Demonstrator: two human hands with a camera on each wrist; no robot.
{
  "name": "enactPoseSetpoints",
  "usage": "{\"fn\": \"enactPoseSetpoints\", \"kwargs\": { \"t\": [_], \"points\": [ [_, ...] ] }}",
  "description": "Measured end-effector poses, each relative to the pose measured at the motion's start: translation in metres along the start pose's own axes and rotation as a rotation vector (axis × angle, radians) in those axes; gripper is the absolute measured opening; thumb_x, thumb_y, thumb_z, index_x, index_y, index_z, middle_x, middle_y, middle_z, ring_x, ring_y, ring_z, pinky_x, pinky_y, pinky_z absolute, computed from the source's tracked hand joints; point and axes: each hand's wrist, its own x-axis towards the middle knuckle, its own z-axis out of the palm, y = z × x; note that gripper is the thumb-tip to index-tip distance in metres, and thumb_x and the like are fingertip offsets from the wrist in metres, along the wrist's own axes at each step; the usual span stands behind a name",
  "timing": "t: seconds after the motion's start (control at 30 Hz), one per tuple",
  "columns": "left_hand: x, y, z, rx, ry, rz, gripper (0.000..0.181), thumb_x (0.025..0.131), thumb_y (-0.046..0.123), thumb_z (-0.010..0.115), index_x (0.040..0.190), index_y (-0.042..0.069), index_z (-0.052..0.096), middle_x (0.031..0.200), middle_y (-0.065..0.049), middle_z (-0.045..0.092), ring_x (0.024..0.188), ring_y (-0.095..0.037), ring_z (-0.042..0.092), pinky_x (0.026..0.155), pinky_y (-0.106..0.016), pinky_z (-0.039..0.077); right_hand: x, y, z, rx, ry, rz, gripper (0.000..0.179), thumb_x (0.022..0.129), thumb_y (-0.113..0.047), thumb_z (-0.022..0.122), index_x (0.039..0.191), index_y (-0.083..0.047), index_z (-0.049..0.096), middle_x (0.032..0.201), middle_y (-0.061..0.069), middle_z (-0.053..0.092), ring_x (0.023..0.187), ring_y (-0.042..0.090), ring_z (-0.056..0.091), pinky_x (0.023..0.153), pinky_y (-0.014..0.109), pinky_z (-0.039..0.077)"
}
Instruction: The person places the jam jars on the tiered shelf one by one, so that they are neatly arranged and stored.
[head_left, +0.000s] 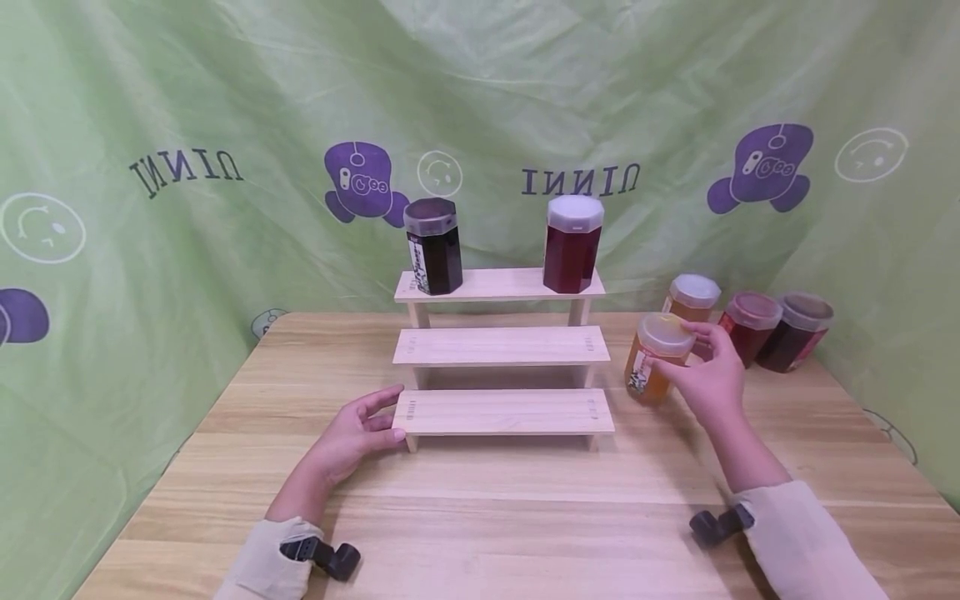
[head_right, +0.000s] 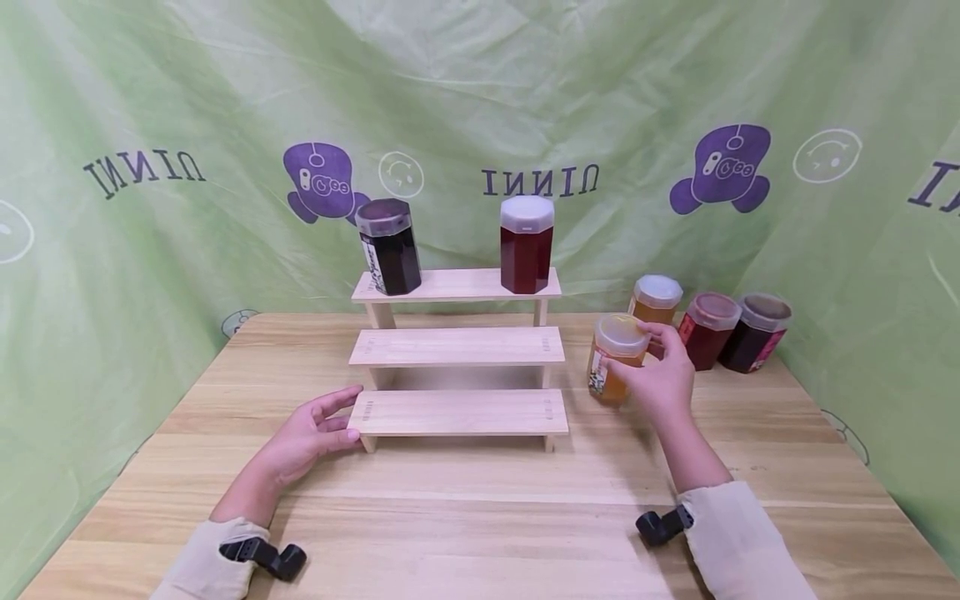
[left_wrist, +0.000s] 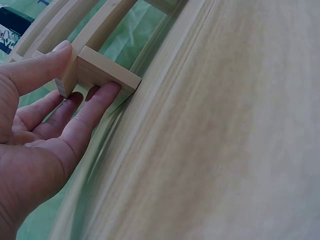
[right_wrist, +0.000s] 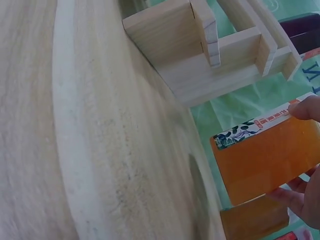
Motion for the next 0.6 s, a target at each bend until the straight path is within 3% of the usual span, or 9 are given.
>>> {"fn": "enactPoseSetpoints", "kwargs": {
  "t": [0.4,0.6],
  "points": [
    [0.0,0.0,0.0,0.006,-0.003,0.005,0.08,0.081,-0.009,0.071,0.149,-0.004,0.029,0.152,-0.025,0.029,0.116,-0.03,0.057,0.09,-0.036,0.055,-0.007,-0.014,-0.005,-0.022,0.006,-0.034,0.073,0.073,-0.017,0.087,0.134,-0.005,0.048,0.128,0.011,0.05,0.123,0.032,0.051,0.098,0.044,0.051],
    [0.0,0.0,0.0,0.0,-0.008,0.006,0.08,0.081,-0.009,0.07,0.15,-0.004,0.029,0.152,-0.025,0.029,0.114,-0.029,0.059,0.09,-0.036,0.056,-0.012,-0.023,-0.009,-0.018,0.013,-0.051,0.072,0.071,-0.016,0.088,0.131,-0.005,0.05,0.124,0.008,0.052,0.12,0.028,0.053,0.095,0.033,0.053]
  ]
}}
